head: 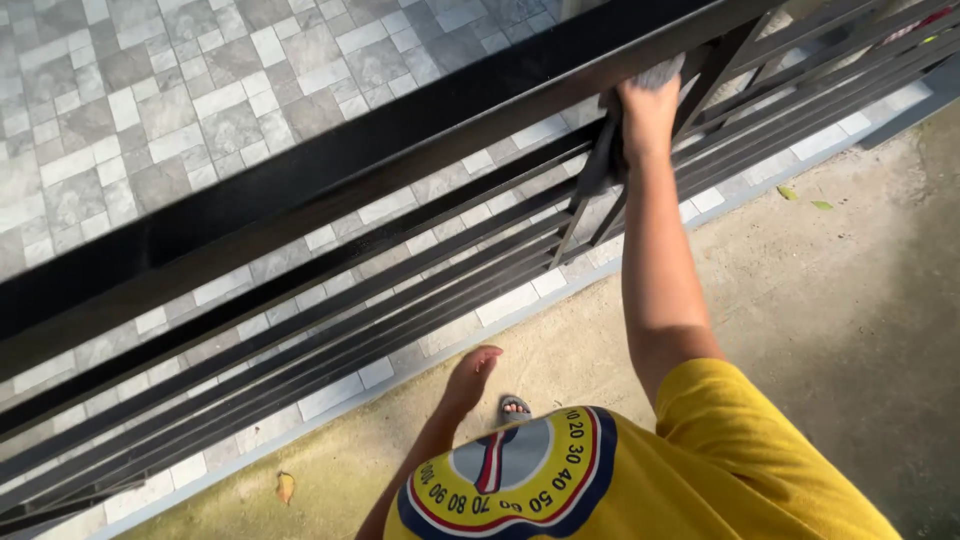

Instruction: The person wipes down the bars and frame of a metal gate with a cloth.

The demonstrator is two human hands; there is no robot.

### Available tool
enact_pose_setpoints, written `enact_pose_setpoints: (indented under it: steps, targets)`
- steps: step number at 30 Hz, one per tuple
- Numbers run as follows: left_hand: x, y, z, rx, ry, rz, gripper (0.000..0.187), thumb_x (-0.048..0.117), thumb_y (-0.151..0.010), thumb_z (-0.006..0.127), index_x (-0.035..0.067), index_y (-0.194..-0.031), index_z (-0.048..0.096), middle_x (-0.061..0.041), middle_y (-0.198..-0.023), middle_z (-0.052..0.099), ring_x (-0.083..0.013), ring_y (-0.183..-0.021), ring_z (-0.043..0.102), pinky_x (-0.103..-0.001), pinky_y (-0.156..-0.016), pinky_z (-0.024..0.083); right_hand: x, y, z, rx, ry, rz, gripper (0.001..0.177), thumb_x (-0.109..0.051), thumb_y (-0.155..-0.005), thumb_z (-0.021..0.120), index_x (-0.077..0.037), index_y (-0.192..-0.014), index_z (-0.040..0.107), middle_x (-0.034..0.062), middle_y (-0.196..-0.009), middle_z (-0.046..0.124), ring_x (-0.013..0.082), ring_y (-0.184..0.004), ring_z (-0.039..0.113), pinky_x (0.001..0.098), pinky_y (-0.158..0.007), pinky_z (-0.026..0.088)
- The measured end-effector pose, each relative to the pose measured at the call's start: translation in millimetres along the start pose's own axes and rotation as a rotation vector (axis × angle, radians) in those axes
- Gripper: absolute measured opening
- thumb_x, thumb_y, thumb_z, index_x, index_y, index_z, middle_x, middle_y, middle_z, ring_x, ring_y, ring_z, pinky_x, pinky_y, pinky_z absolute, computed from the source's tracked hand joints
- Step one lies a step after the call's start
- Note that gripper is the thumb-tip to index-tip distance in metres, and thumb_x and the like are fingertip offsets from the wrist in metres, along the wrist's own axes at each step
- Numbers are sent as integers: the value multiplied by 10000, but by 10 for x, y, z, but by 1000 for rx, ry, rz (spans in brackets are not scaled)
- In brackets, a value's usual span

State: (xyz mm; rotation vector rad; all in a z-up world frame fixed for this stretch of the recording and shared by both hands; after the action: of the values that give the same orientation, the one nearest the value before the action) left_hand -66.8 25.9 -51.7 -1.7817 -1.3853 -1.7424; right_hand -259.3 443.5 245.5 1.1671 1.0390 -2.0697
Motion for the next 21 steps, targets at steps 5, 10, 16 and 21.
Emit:
enact_pose_setpoints:
  steps: [5,10,16,21]
  targets:
    - [-41,-4,15,0,40,-2,299,262,-1025,531,93,-1211,694,-64,-1176,725,-166,-1084,662,-329,-965,499,1628,322,-946,158,198,-81,446,-229,-940,752,1,-1282,580,73,-1177,661,188,-1072,610,334,-971,494]
    - [-46,116,-3,5,63,18,278,234,-1011,546,85,-1188,700,-85,-1141,746,-190,-1040,683,-331,-924,515,2293,620,-1128,255,37,196,449,-434,-1073,584,-34,-1276,597,39,-1174,666,156,-1046,609,293,-975,484]
    - [-223,184,59,-19,-3,-29,289,238,-1014,535,102,-1206,702,-64,-1161,736,-160,-1057,676,-310,-931,506,1413,329,-662,254,-125,40,398,-235,-1009,712,-32,-1315,559,47,-1224,679,168,-1150,630,315,-1016,509]
    - [-145,175,23,6,-3,34,284,236,-1012,549,86,-1202,698,-79,-1136,737,-184,-1010,676,-325,-893,517,310,753,167,400,331,-278,653,-134,-974,729,-22,-1517,382,183,-1499,474,298,-1415,446,432,-1230,332]
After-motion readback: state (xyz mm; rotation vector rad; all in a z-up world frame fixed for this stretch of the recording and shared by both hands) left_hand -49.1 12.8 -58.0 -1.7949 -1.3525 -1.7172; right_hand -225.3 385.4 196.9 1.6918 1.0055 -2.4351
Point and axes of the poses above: each hand's wrist, its own y-axis away from the middle knuckle, its own z-axis out of the palm, x = y × z, the point moved 9 cm from there along -y, towards the middle knuckle
